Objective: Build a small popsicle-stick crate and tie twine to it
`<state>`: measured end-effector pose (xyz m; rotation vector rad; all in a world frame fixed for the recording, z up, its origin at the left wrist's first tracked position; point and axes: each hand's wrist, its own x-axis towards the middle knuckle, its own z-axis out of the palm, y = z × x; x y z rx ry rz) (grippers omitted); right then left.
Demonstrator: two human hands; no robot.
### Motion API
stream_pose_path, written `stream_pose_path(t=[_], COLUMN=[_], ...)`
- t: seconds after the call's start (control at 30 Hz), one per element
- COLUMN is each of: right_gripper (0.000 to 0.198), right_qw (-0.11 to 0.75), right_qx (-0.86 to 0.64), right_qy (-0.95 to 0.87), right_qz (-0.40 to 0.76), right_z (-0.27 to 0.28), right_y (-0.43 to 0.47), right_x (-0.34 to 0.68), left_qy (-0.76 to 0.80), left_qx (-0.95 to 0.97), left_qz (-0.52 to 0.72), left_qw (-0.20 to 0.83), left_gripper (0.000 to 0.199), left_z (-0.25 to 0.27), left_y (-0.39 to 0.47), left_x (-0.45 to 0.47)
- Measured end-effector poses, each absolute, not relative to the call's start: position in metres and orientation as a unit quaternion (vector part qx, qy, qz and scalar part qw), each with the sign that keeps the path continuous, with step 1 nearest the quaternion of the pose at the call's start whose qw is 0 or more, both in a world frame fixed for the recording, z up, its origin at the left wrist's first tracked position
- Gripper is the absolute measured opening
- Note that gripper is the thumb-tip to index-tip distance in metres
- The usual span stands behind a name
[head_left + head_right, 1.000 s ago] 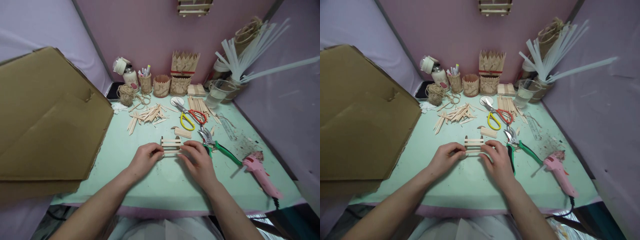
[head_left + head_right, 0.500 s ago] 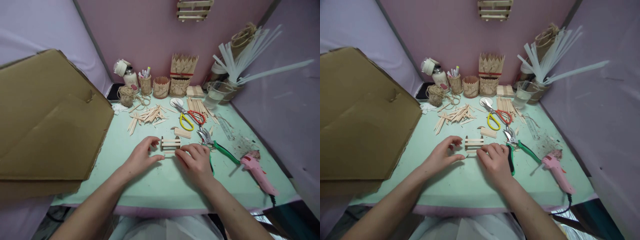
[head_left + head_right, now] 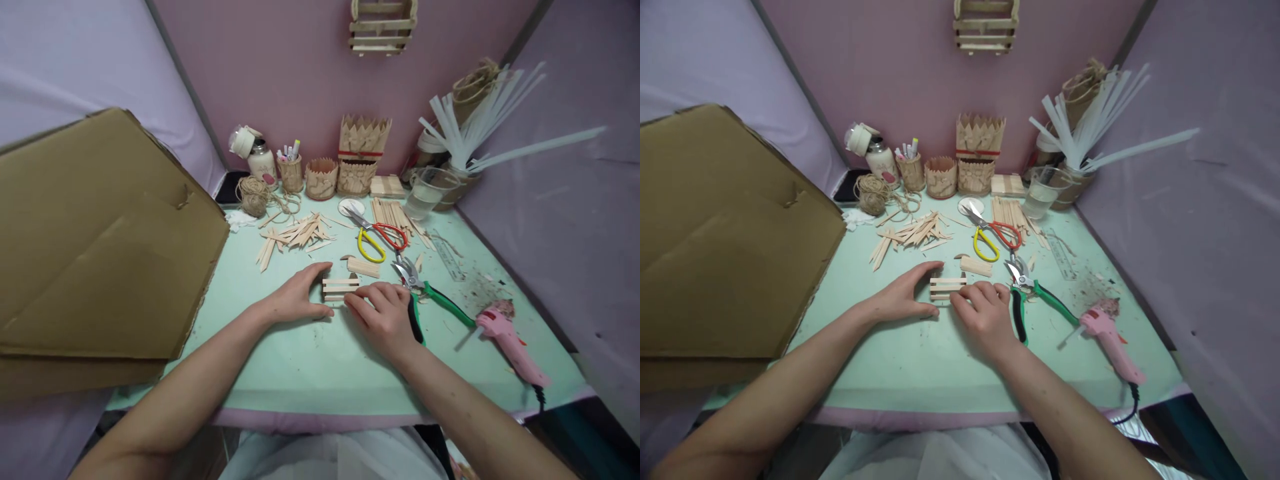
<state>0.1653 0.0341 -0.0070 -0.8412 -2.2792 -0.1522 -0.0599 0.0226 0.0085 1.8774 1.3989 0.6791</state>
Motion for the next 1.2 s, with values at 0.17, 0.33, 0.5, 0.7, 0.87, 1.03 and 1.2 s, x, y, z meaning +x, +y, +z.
stream_pose_path(t=[0.17,0.33,0.5,0.7,0.87,1.03,1.2], right_gripper=[0.014,0.015,0.013,0.014,0.013,0.014,0.012], right_qw=[0.345,0.344,0.342,0.338,0.339,0.334,0.34], right_qx=[-0.33,-0.33,-0.328,-0.331,-0.332,-0.332,-0.335], right_qy=[-0.876,-0.875,-0.877,-0.877,-0.876,-0.879,-0.875], right_qz=[-0.072,-0.082,-0.079,-0.082,-0.089,-0.078,-0.078], right_z=[-0.0061,-0.0052,-0.0067,-0.0075,-0.0058,-0.007,-0.0073], right_y=[0.0339,0.0341,0.0347,0.0347,0.034,0.0344,0.0349], right_x=[0.1626,0.1612,0.161,0.1603,0.1598,0.16,0.1586], left_qy=[0.538,0.529,0.521,0.523,0.525,0.523,0.523], left_qx=[0.719,0.732,0.742,0.744,0.742,0.741,0.744], left_qz=[0.28,0.282,0.288,0.286,0.284,0.29,0.286], left_qw=[0.339,0.323,0.31,0.304,0.305,0.306,0.302], left_gripper=[0.081,0.066,0.056,0.052,0.051,0.051,0.051], left_z=[0.0094,0.0103,0.0082,0.0081,0.0087,0.0075,0.0062], left_y=[0.0202,0.0211,0.0211,0.0213,0.0211,0.0209,0.0212], left_x=[-0.0601,-0.059,-0.0591,-0.0584,-0.0581,-0.0585,-0.0585])
